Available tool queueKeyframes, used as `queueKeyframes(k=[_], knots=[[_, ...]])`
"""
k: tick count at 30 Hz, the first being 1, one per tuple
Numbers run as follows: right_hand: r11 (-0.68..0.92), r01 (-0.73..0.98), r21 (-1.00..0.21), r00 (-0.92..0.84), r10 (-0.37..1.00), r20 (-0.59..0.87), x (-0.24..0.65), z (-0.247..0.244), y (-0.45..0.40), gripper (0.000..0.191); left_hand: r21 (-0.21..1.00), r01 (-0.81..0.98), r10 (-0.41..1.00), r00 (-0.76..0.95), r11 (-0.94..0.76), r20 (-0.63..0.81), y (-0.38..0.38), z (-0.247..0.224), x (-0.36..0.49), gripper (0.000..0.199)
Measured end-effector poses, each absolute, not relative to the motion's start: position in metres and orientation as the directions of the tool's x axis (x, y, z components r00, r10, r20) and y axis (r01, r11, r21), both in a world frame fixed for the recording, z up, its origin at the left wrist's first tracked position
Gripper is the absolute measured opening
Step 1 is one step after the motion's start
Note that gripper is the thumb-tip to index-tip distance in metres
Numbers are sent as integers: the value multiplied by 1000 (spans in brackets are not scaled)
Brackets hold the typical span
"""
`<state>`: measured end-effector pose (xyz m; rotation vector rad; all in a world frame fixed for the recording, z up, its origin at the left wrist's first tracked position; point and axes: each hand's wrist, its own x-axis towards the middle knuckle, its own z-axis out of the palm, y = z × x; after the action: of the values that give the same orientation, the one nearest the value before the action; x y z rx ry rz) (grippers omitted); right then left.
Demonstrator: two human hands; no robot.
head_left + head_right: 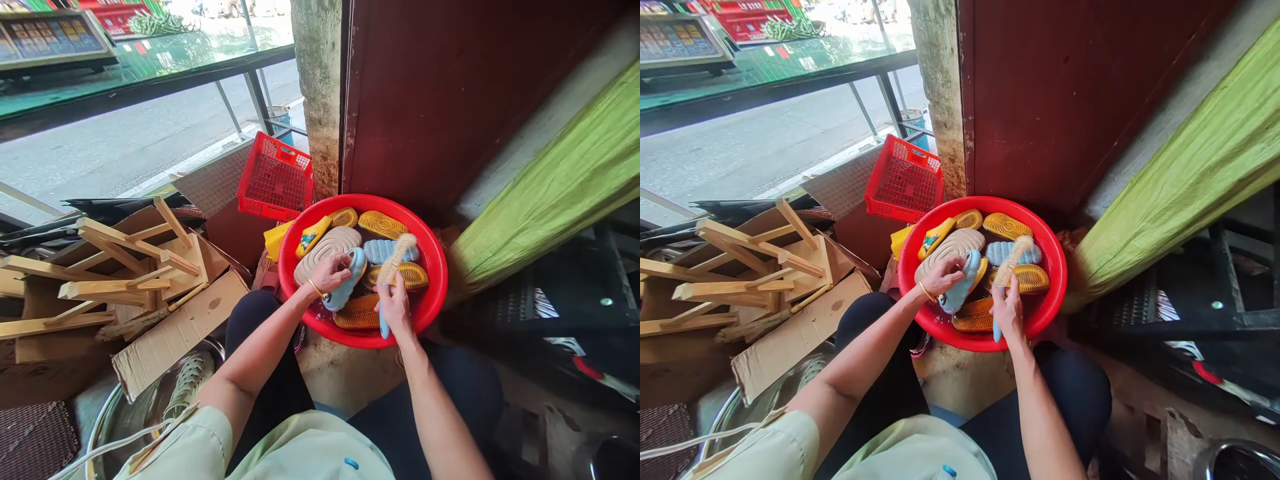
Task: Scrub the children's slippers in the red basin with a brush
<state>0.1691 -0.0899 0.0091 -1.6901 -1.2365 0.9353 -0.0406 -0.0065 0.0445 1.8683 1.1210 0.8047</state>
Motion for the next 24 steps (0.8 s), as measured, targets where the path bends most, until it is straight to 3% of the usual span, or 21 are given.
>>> queueKeyframes(k=[3, 5, 8, 12, 16, 20, 22, 24], knots=[[-126, 326, -937, 275, 961, -33, 175, 16, -93, 87, 954, 170, 916, 362, -247, 172, -8, 55, -40, 33], [-98, 356, -929, 259, 966, -3, 174, 18, -97, 84, 968, 119, 913, 376, -219, 161, -9, 55, -36, 45], [-47, 504, -862, 210, 975, 70, 167, 20, -104, 69, 956, 226, 886, 460, -185, 62, -11, 47, -30, 45], [89, 679, -728, 61, 982, 177, 158, 15, -111, 56, 839, 461, 830, 557, -289, -20, -22, 25, -23, 29], [164, 691, -704, -140, 986, 93, 155, 3, -118, 54, 677, 596, 753, 651, -432, -93, -41, -1, -13, 24], [66, 705, -706, -128, 991, -35, 155, -6, -114, 53, 490, 723, 761, 626, -486, -169, -56, -18, -5, 22], [1, 721, -693, -82, 993, -85, 159, -6, -106, 52, 496, 690, 737, 662, -528, -137, -58, -18, -7, 18], [-31, 744, -667, -40, 995, -91, 163, -5, -98, 53, 584, 599, 714, 699, -548, -47, -57, -13, -14, 16]])
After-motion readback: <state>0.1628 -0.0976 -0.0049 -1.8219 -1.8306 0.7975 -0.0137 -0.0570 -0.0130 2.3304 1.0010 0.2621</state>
